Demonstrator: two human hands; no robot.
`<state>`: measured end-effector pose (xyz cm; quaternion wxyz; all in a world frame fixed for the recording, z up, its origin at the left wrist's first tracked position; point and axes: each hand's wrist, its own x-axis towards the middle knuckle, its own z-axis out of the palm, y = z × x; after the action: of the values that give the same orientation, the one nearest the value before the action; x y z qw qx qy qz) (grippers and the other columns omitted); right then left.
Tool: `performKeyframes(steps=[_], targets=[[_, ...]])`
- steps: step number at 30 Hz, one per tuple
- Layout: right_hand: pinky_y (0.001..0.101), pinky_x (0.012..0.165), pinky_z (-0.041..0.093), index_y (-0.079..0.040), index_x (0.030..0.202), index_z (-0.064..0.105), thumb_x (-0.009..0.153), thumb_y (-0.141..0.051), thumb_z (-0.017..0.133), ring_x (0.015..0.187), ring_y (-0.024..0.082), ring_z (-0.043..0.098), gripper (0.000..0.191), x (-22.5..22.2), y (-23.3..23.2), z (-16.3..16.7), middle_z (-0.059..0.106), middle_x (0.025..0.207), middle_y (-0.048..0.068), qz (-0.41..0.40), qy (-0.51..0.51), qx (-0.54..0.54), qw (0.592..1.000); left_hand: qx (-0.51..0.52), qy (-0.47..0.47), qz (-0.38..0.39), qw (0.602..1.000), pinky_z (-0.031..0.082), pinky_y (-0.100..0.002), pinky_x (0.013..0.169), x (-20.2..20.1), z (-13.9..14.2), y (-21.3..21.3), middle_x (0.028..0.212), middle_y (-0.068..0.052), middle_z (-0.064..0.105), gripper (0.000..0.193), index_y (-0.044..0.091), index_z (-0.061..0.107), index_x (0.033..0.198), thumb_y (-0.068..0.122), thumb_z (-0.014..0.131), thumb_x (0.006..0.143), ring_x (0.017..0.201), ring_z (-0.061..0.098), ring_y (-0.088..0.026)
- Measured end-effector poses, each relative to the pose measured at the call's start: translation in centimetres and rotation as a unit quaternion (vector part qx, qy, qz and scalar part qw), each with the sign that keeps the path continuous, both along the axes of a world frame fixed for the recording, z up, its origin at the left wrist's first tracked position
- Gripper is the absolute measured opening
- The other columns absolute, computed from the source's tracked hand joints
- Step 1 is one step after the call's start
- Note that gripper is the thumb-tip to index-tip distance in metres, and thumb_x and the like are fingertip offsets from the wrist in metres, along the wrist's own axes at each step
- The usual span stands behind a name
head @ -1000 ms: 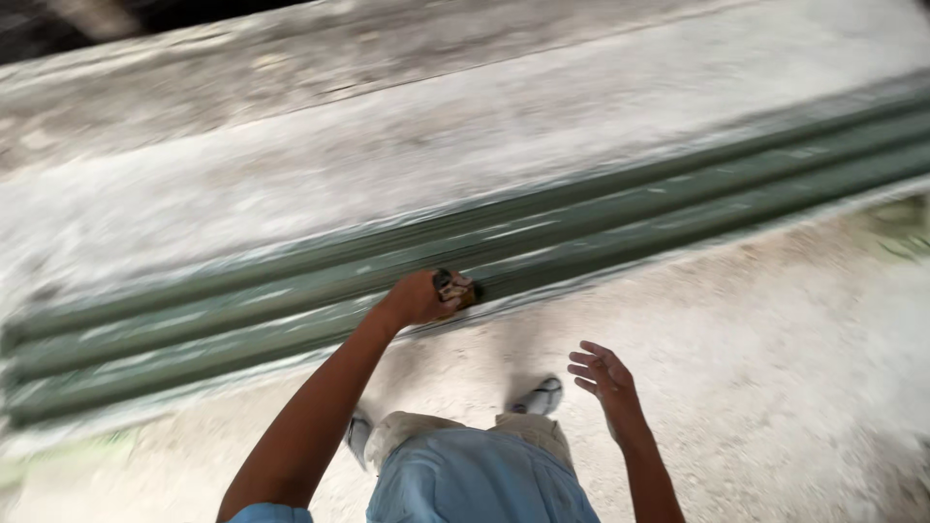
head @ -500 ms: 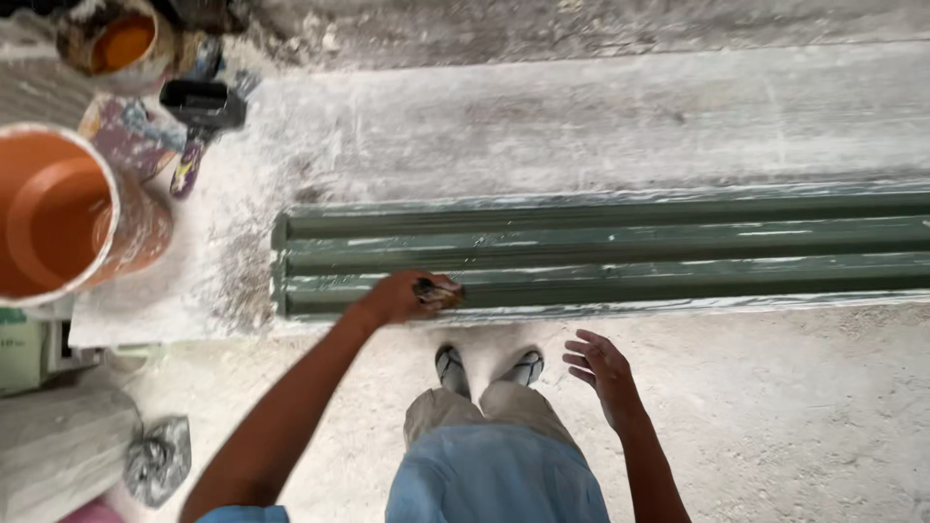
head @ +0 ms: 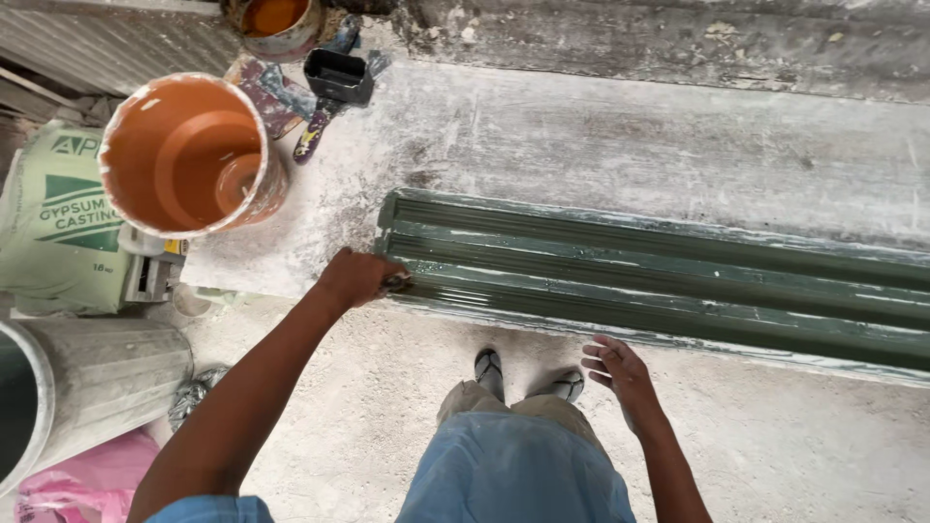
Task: The person breaks and mixes white gypsum pieces in a bucket, then uses a brush to apply an orange liquid coating onto a long green corrugated panel. The person handles the gypsum by hand and uses a brush for the coating application.
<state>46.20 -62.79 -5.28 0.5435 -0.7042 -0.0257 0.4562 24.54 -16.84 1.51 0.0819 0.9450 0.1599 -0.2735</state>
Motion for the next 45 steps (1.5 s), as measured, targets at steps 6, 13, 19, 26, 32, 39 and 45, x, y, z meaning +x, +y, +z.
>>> performKeyframes(steps=[6, 13, 19, 26, 32, 39, 45], targets=[[0.0423, 0.099, 0.054, -0.005, 0.142, 0.054, 0.105, -0.029, 0.046, 0.118, 0.029, 0.067, 0.045, 0.0, -0.2, 1.3, 0.068, 0.131, 0.018, -0.026, -0.012, -0.021, 0.999, 0.021, 0.023, -0.078, 0.996, 0.053, -0.048, 0.094, 2.4, 1.0, 0.0, 0.104, 0.0, 0.077, 0.031, 0.039, 0.063, 0.129, 0.033, 0.064, 0.099, 0.097, 0.074, -0.023], [0.0437, 0.099, 0.054, -0.004, 0.144, 0.052, 0.105, -0.027, 0.045, 0.12, 0.03, 0.066, 0.046, -0.6, -0.9, 1.3, 0.066, 0.134, 0.019, -0.05, 0.002, -0.058, 0.997, 0.06, 0.009, -0.139, 0.988, 0.054, -0.044, 0.093, 1.3, 2.7, 0.0, 0.101, -0.001, 0.077, 0.029, 0.038, 0.063, 0.131, 0.033, 0.056, 0.103, 0.094, 0.074, -0.022], [0.0439, 0.099, 0.053, -0.004, 0.144, 0.052, 0.105, -0.027, 0.045, 0.119, 0.03, 0.066, 0.046, -0.5, -1.1, 1.1, 0.066, 0.133, 0.02, -0.043, -0.007, -0.051, 0.998, 0.037, -0.055, -0.151, 0.986, 0.056, -0.044, 0.085, 0.1, 1.7, 0.4, 0.116, -0.002, 0.072, 0.031, 0.037, 0.064, 0.13, 0.029, 0.055, 0.102, 0.093, 0.075, -0.024], [0.043, 0.098, 0.054, -0.003, 0.143, 0.053, 0.105, -0.029, 0.046, 0.119, 0.029, 0.067, 0.047, 0.1, -2.2, 1.9, 0.067, 0.132, 0.019, -0.059, -0.024, -0.079, 0.995, 0.023, -0.338, -0.277, 0.899, 0.064, -0.035, 0.065, -0.3, -2.1, -1.3, 0.13, -0.009, 0.071, 0.033, 0.027, 0.068, 0.124, 0.02, 0.065, 0.092, 0.096, 0.076, -0.028], [0.0426, 0.098, 0.055, -0.004, 0.142, 0.054, 0.104, -0.03, 0.048, 0.118, 0.029, 0.068, 0.046, 0.5, -4.1, 2.9, 0.068, 0.131, 0.018, -0.071, -0.022, -0.097, 0.993, -0.112, -0.407, -0.287, 0.86, 0.065, -0.04, 0.07, 5.7, -6.9, -8.2, 0.12, -0.017, 0.071, 0.033, 0.018, 0.067, 0.124, 0.022, 0.071, 0.092, 0.1, 0.076, -0.031], [0.0424, 0.098, 0.055, -0.005, 0.142, 0.054, 0.104, -0.029, 0.049, 0.117, 0.029, 0.068, 0.046, 2.0, -8.4, 4.6, 0.069, 0.129, 0.017, -0.123, -0.032, -0.124, 0.984, -0.113, -0.559, -0.259, 0.78, 0.065, -0.043, 0.08, 14.8, -9.3, -21.0, 0.108, -0.014, 0.072, 0.038, 0.023, 0.066, 0.131, 0.026, 0.072, 0.094, 0.094, 0.075, -0.03], [0.0426, 0.099, 0.053, -0.003, 0.143, 0.052, 0.104, -0.031, 0.049, 0.118, 0.029, 0.067, 0.048, 3.0, -15.9, 4.5, 0.068, 0.13, 0.018, -0.198, -0.029, -0.112, 0.973, -0.162, -0.574, -0.214, 0.773, 0.063, -0.043, 0.076, 24.3, -9.8, -32.9, 0.104, -0.015, 0.071, 0.041, 0.022, 0.063, 0.132, 0.028, 0.074, 0.093, 0.089, 0.074, -0.031]])
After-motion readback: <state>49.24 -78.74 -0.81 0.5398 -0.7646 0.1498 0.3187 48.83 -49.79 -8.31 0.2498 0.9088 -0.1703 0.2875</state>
